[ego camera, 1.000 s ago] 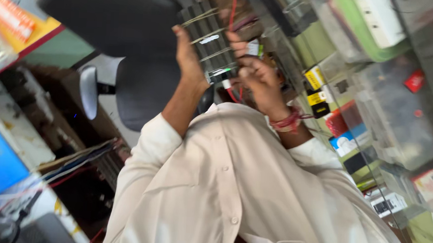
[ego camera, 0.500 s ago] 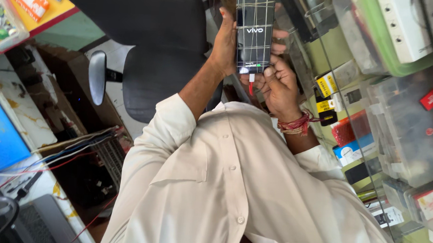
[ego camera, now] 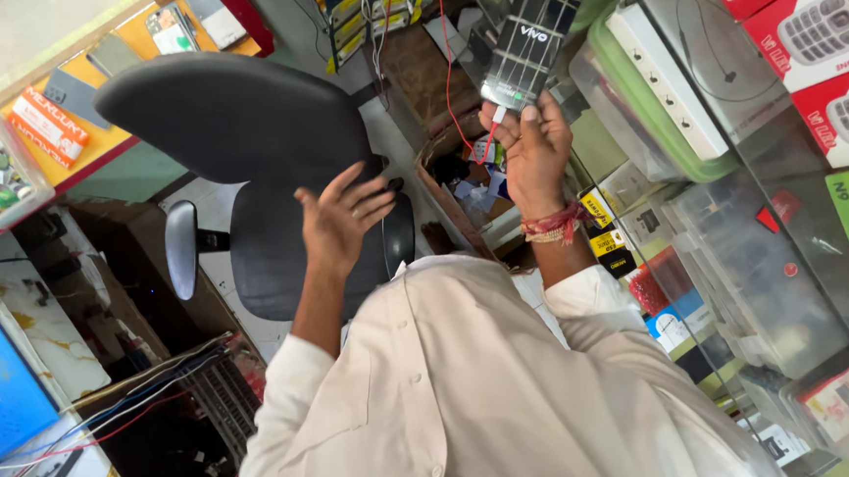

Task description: The person secures a smartphone with multiple rubber bands, wrapping them around the device to hold it together. The person then connects a charging cable to the phone.

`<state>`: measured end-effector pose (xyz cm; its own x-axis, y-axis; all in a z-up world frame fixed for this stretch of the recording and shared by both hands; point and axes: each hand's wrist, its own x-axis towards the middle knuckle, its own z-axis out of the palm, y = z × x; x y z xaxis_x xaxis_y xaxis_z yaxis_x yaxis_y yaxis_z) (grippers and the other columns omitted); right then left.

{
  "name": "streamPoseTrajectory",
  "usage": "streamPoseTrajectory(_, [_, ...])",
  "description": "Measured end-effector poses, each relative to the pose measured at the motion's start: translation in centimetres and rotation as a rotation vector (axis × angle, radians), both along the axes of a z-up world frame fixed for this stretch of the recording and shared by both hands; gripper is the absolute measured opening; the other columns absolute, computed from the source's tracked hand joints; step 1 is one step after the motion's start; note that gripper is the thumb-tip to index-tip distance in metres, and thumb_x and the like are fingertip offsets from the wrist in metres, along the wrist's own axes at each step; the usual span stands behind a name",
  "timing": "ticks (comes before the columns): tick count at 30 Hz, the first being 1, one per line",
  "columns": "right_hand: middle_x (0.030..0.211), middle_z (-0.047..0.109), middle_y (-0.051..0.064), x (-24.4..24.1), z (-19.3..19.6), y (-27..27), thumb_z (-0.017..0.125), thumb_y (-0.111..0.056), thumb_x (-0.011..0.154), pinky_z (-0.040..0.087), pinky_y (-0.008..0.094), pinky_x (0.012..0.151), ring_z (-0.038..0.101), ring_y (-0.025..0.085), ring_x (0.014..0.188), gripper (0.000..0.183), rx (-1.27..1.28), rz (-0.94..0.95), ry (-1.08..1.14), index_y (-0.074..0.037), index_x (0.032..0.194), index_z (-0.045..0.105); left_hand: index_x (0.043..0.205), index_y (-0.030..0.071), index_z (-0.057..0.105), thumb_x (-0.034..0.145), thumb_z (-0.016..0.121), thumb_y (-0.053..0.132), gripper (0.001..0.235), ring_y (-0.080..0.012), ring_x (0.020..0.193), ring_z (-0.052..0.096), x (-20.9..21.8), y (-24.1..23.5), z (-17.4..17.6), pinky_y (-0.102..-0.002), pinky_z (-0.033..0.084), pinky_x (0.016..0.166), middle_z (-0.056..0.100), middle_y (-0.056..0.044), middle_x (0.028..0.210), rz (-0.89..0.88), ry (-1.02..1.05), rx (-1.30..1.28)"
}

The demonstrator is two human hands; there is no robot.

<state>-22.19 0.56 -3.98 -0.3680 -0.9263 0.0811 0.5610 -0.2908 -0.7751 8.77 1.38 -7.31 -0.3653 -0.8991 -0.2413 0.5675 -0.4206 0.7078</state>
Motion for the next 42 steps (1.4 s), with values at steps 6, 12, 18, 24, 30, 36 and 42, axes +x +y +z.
streamPoseTrajectory(6, [0.120,0.070,0.018,-1.8,-2.0,-4.4,0.047,-0.011,0.112,0.064,0.052,0.099,0.074,0.034,0.107,0.025,0.005,-0.120,-0.047,0.002,0.132,0.052,0.147,-0.003,0.048,0.092,0.034,0.082,0.102,-0.0359,0.108,0.066,5.4,5.2,-5.6,-0.049,0.053,0.098,0.065,-0.023,0.120,0.299,-0.052,0.155])
streamPoseTrajectory(12, [0.114,0.071,0.017,-3.1,-3.0,-8.4,0.047,-0.010,0.107,0.061,0.049,0.091,0.076,0.032,0.102,0.024,0.032,-0.274,-0.103,0.000,0.128,0.055,0.141,-0.003,0.051,0.095,0.032,0.079,0.095,-0.0341,0.100,0.068,7.6,9.5,-8.7,-0.048,0.055,0.094,0.066,-0.023,0.115,0.474,-0.048,0.235])
streamPoseTrajectory(18, [0.104,0.072,0.020,-3.4,-3.2,-12.1,0.063,-0.009,0.102,0.065,0.048,0.082,0.077,0.032,0.093,0.016,0.057,-0.461,-0.129,0.002,0.113,0.058,0.137,-0.003,0.054,0.099,0.034,0.077,0.090,-0.0301,0.094,0.067,8.4,11.0,-9.5,-0.047,0.056,0.092,0.066,-0.022,0.113,0.562,-0.037,0.238])
streamPoseTrajectory(24, [0.087,0.077,0.018,-3.1,-3.2,-13.4,0.072,-0.020,0.094,0.067,0.038,0.063,0.077,0.025,0.072,0.022,0.189,-0.602,-0.075,-0.001,0.097,0.061,0.136,-0.002,0.054,0.100,0.034,0.076,0.088,-0.0285,0.095,0.067,7.6,11.6,-10.6,-0.046,0.054,0.094,0.067,-0.020,0.113,0.544,-0.053,0.251])
streamPoseTrajectory(30, [0.080,0.074,0.015,-1.0,-3.9,-12.5,0.074,-0.026,0.099,0.062,0.032,0.057,0.069,0.016,0.062,0.026,0.181,-0.534,0.083,-0.002,0.093,0.064,0.134,-0.002,0.054,0.099,0.034,0.075,0.087,-0.0295,0.095,0.067,7.1,11.6,-11.1,-0.048,0.055,0.094,0.067,-0.020,0.112,0.480,-0.024,0.265])
streamPoseTrajectory(36, [0.081,0.076,0.008,-2.0,-3.7,-13.2,0.069,-0.029,0.099,0.057,0.025,0.060,0.071,0.011,0.067,0.027,0.159,-0.546,0.170,-0.003,0.094,0.072,0.133,0.000,0.055,0.101,0.031,0.073,0.083,-0.0275,0.096,0.065,7.3,11.9,-10.1,-0.046,0.054,0.095,0.066,-0.018,0.112,0.520,-0.108,0.289])
streamPoseTrajectory(42, [0.070,0.070,0.007,-3.1,-3.6,-13.7,0.067,-0.033,0.101,0.052,0.025,0.051,0.063,0.011,0.056,0.035,0.236,-0.576,0.107,-0.001,0.087,0.070,0.133,0.000,0.056,0.104,0.028,0.070,0.081,-0.0257,0.095,0.065,7.6,12.4,-9.7,-0.044,0.054,0.093,0.066,-0.016,0.110,0.571,-0.138,0.298])
